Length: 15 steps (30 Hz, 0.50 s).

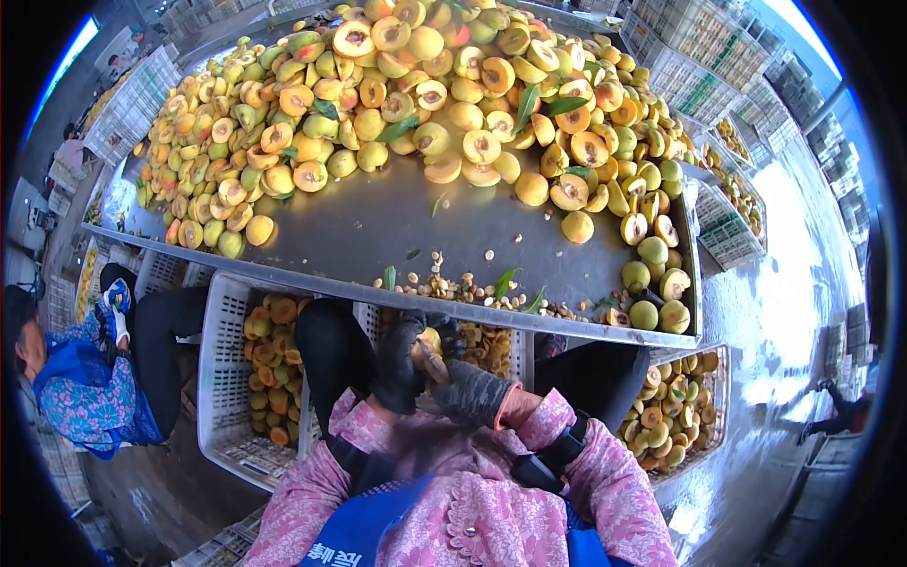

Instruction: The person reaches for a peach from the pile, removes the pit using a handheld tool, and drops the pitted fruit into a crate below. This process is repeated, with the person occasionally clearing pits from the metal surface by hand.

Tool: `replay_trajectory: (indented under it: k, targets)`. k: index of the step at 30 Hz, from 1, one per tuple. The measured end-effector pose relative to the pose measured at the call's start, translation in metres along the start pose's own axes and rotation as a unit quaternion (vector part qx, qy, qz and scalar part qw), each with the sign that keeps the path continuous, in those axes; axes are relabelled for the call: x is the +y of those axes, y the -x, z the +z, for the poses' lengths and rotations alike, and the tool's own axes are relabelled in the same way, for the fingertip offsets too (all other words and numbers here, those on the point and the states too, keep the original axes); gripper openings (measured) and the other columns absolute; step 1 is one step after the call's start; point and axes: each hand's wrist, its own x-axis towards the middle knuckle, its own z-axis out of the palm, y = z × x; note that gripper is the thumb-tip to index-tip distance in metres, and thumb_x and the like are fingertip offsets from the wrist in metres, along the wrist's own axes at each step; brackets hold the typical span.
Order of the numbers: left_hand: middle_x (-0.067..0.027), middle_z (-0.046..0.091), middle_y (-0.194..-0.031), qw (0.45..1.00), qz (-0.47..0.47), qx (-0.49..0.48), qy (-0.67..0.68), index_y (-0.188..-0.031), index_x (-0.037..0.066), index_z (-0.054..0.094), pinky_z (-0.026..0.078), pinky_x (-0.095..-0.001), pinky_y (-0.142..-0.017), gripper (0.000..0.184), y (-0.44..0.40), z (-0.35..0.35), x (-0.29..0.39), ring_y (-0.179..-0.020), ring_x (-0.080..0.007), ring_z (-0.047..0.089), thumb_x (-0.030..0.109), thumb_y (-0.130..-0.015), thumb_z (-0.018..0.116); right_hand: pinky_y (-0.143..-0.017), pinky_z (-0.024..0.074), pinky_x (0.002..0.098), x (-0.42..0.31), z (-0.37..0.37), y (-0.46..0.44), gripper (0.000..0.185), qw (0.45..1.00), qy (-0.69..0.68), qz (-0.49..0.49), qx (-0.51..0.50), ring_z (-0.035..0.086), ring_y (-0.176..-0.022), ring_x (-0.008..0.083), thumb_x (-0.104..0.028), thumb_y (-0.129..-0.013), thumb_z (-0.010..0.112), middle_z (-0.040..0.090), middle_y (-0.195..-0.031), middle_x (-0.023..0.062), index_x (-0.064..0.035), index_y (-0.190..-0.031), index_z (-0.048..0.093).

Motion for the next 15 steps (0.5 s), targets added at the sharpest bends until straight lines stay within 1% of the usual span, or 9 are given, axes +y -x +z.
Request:
replay_trajectory:
  k: [1,4,5,9,11,12,13,14,15]
  targets:
    - [-0.0082,0.062,-0.089,1.0,-0.02,-0.013,0.018,-0.099,-0.001,0.058,0.051,-0.0301,-0.07,0.03,-0.001,-0.002,-0.003,-0.077,-0.0158,0.061,0.025,-0.089,0.048,-0.065,0.0425,0.0372,0.001,0.001,0.001,0.015,0.998,0.048,-0.043,0.009,0.055,-0.07,0.0252,-0.011,-0.085,0.052,0.056,-0.078,0.0145,-0.003,-0.097,0.054]
    - [-0.009,0.064,-0.084,0.997,0.028,-0.062,-0.035,-0.094,-0.002,0.059,0.051,-0.0312,-0.068,0.026,-0.004,0.0,0.033,-0.073,-0.0166,0.062,0.02,-0.088,0.046,-0.07,0.0422,0.0363,-0.017,0.006,0.0,0.021,0.992,-0.018,0.06,0.106,0.055,-0.072,0.026,-0.006,-0.083,0.051,0.056,-0.081,0.0142,-0.0033,-0.104,0.056]
    - [-0.0092,0.064,-0.08,0.992,0.062,-0.078,-0.071,-0.091,-0.002,0.059,0.052,-0.0317,-0.067,0.024,-0.005,0.003,0.049,-0.071,-0.0169,0.062,0.017,-0.088,0.045,-0.071,0.0426,0.0354,-0.013,0.007,-0.001,0.023,0.995,-0.002,0.052,0.087,0.056,-0.073,0.0249,-0.007,-0.084,0.051,0.056,-0.081,0.0131,-0.0032,-0.106,0.055]
    - [-0.007,0.062,-0.076,0.969,-0.112,0.01,0.221,-0.086,0.0,0.058,0.05,-0.0312,-0.061,0.026,0.0,0.011,0.01,-0.068,-0.0153,0.06,0.022,-0.087,0.045,-0.065,0.0443,0.0356,0.006,0.008,0.003,0.027,0.998,0.005,-0.033,0.049,0.057,-0.071,0.0268,-0.016,-0.084,0.055,0.058,-0.079,0.0125,-0.0033,-0.107,0.052]
    - [-0.0056,0.06,-0.074,0.909,-0.186,0.038,0.372,-0.084,0.0,0.057,0.05,-0.0306,-0.059,0.026,0.001,0.005,-0.015,-0.066,-0.0142,0.058,0.023,-0.087,0.045,-0.06,0.0445,0.0347,-0.002,0.006,0.004,0.028,0.978,-0.195,0.034,0.068,0.057,-0.067,0.0255,-0.021,-0.083,0.057,0.058,-0.076,0.0108,-0.0039,-0.104,0.052]
    - [-0.0046,0.06,-0.076,0.898,-0.202,0.032,0.39,-0.09,0.002,0.056,0.051,-0.0304,-0.062,0.029,0.0,0.005,-0.008,-0.067,-0.0144,0.058,0.028,-0.089,0.043,-0.057,0.0442,0.0327,-0.021,0.005,0.004,0.027,0.915,-0.372,0.135,0.082,0.057,-0.064,0.0222,-0.021,-0.083,0.058,0.057,-0.074,0.0084,-0.0044,-0.103,0.052]
    - [-0.0036,0.059,-0.078,0.886,-0.217,0.025,0.409,-0.096,0.003,0.055,0.052,-0.0302,-0.064,0.033,-0.004,0.006,0.006,-0.068,-0.0146,0.058,0.032,-0.091,0.041,-0.055,0.044,0.0307,-0.031,0.004,0.004,0.026,0.81,-0.532,0.229,0.092,0.057,-0.062,0.0189,-0.021,-0.083,0.059,0.056,-0.073,0.0059,-0.0049,-0.102,0.053]
    - [-0.0026,0.058,-0.081,0.874,-0.232,0.02,0.427,-0.103,0.005,0.053,0.053,-0.03,-0.066,0.037,-0.006,0.007,0.014,-0.069,-0.0148,0.058,0.037,-0.094,0.039,-0.054,0.0437,0.0288,-0.03,0.004,0.002,0.024,0.807,-0.539,0.221,0.092,0.056,-0.062,0.0162,-0.02,-0.083,0.06,0.056,-0.073,0.0042,-0.0055,-0.102,0.053]
    - [-0.0026,0.058,-0.079,0.912,-0.205,0.031,0.353,-0.099,0.005,0.054,0.052,-0.0296,-0.064,0.033,-0.005,0.007,0.015,-0.068,-0.0141,0.058,0.034,-0.091,0.042,-0.053,0.0433,0.0268,-0.03,0.005,0.002,0.023,0.804,-0.547,0.213,0.091,0.055,-0.062,0.0135,-0.019,-0.083,0.061,0.055,-0.073,0.0024,-0.0061,-0.101,0.054]
